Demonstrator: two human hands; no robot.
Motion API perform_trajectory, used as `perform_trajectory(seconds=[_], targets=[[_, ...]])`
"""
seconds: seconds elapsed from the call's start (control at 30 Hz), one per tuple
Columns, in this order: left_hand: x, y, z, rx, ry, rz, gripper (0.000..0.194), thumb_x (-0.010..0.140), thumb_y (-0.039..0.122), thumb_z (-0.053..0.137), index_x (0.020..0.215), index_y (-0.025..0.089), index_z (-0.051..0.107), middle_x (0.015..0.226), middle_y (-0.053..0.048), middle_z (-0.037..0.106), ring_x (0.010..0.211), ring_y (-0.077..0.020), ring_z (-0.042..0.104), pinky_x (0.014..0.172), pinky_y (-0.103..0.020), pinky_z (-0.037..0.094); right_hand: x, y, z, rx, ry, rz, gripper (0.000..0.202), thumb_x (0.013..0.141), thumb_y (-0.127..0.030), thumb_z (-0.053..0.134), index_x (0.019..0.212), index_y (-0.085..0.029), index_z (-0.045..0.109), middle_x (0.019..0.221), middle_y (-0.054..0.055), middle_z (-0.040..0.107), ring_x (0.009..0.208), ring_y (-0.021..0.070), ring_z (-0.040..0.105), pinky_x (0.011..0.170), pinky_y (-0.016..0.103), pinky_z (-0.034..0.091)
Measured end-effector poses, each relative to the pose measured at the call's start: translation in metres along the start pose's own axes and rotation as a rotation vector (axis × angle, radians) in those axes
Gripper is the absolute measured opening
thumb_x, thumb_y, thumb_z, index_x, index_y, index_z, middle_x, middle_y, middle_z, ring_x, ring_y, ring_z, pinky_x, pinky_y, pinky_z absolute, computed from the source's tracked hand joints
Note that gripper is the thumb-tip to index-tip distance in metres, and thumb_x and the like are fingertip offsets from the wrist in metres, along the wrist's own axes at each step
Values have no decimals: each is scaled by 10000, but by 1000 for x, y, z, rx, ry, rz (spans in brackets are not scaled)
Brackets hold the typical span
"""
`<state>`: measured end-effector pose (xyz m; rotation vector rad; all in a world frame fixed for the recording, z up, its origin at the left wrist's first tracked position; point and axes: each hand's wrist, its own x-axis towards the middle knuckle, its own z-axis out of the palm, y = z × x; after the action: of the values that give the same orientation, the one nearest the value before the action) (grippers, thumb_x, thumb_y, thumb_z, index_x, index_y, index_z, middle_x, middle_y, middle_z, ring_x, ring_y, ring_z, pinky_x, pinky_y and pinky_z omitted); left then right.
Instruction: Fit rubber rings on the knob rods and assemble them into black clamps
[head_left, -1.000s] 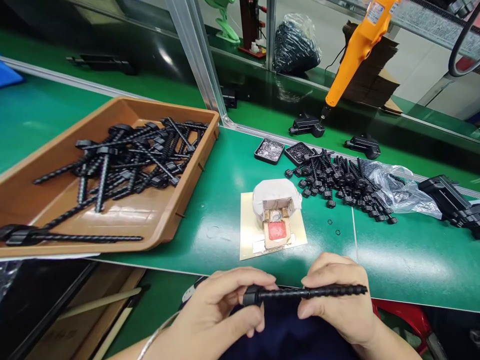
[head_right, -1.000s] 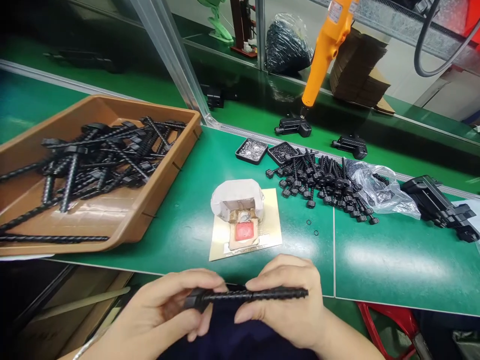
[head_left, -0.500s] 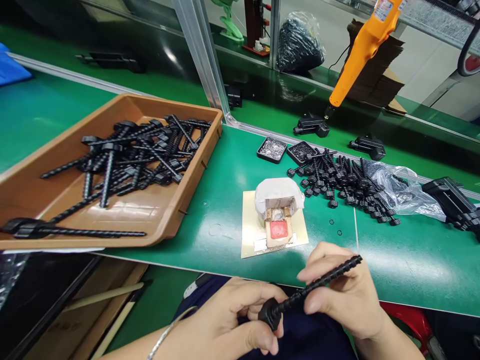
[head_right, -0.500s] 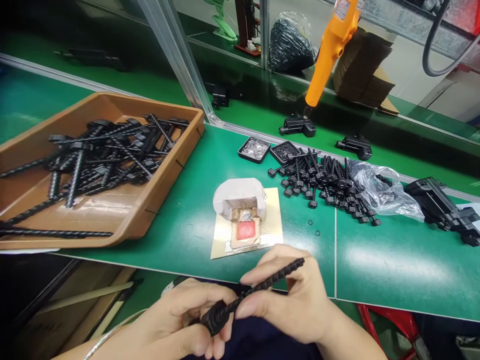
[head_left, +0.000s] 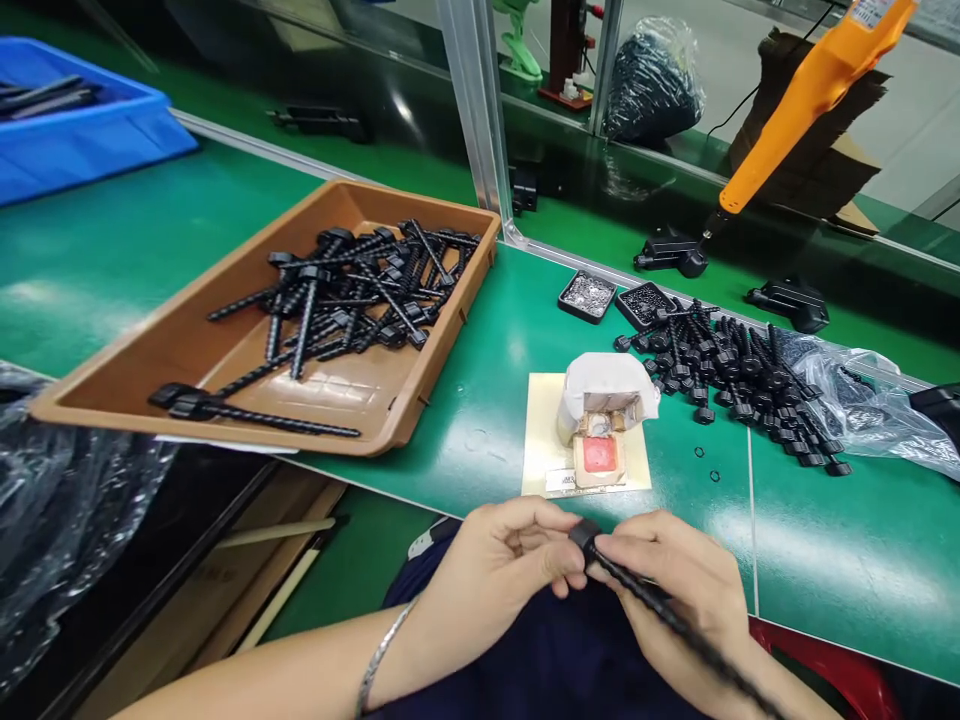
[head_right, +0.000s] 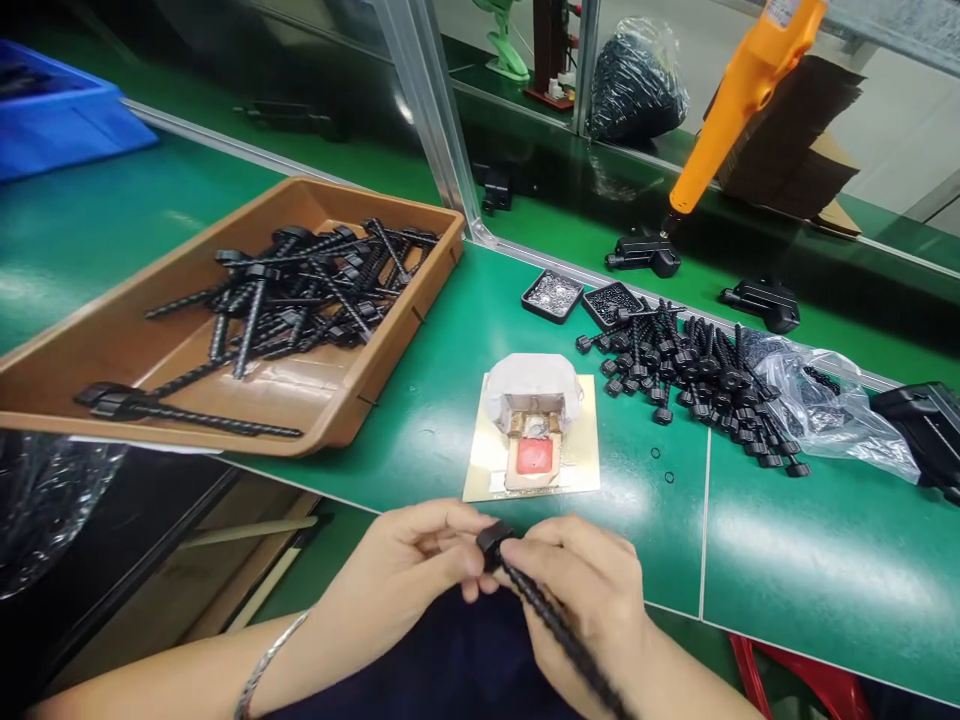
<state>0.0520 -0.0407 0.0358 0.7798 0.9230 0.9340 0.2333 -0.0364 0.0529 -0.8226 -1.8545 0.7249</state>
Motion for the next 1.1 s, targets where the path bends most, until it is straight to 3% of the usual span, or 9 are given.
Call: perform_trajectory(seconds=[0.13, 0.3, 0.37, 0.47, 0.6, 0.7, 0.83, 0.93, 1.1], targets=[[0, 1, -1, 323, 50, 225, 99, 719, 181, 807, 810, 148, 787, 691, -25, 736, 521, -125, 639, 530, -201, 555, -1, -4, 7, -207, 65, -120, 268, 871, 2, 572, 1063, -136, 699, 785, 89, 704, 652, 168, 678, 530, 242, 533], [-5, 9, -6, 625, 10, 580, 230, 810, 78, 687, 1010, 172, 752, 805, -45, 763, 633, -138, 689, 613, -186, 576, 1, -7, 0, -79, -21, -69, 358, 867, 32, 515, 1114, -150, 699, 839, 100, 683, 743, 169, 677, 610, 250, 574], [-6, 13, -9, 716, -53, 659, 250, 835, 58, 636, 1049, 162, 713, 816, -51, 755, 643, -137, 681, 623, -187, 566, 2, -6, -4, 25, -36, 36, 345, 880, 1, 541, 1130, -175, 701, 920, 97, 673, 794, 157, 685, 665, 240, 593], [-7, 15, -11, 845, -137, 707, 207, 871, 73, 584, 1046, 134, 676, 762, -61, 720, 636, -149, 655, 602, -204, 536, 3, -2, -6, 237, -64, 287, 290, 839, -217, 742, 1127, -224, 709, 1007, 76, 670, 792, 151, 698, 709, 244, 619], [-6, 15, -8, 932, -149, 766, 144, 890, 90, 548, 987, 112, 652, 695, -50, 643, 572, -137, 580, 530, -206, 474, 10, 0, -2, 394, -176, 616, 378, 608, -363, 913, 898, -186, 745, 779, 16, 706, 663, 148, 711, 648, 212, 614], [-7, 14, -6, 963, -159, 778, 115, 922, 112, 510, 938, 131, 623, 672, -33, 614, 560, -132, 544, 526, -211, 453, 12, -1, 2, 487, -195, 738, 364, 612, -389, 907, 806, -157, 704, 680, 11, 718, 624, 151, 707, 601, 203, 595], [-9, 13, -9, 1016, -173, 821, 116, 962, 162, 478, 966, 153, 594, 643, -15, 594, 541, -129, 512, 506, -219, 430, 6, -3, 3, 506, -163, 700, 265, 729, -353, 839, 807, -145, 694, 668, 15, 710, 577, 122, 674, 553, 179, 556], [-11, 12, -14, 1054, -232, 828, 131, 987, 209, 465, 1013, 160, 584, 653, -21, 611, 546, -135, 531, 504, -226, 428, -3, -1, 2, 426, -147, 536, 168, 837, -316, 740, 854, -150, 723, 689, 28, 699, 558, 104, 640, 523, 174, 528], [-12, 10, -18, 1050, -340, 835, 120, 993, 217, 470, 1023, 162, 572, 658, -27, 624, 532, -132, 519, 501, -229, 416, -9, 5, -2, 350, -159, 298, 164, 870, -328, 712, 937, -185, 754, 720, 42, 715, 584, 115, 647, 546, 197, 536]])
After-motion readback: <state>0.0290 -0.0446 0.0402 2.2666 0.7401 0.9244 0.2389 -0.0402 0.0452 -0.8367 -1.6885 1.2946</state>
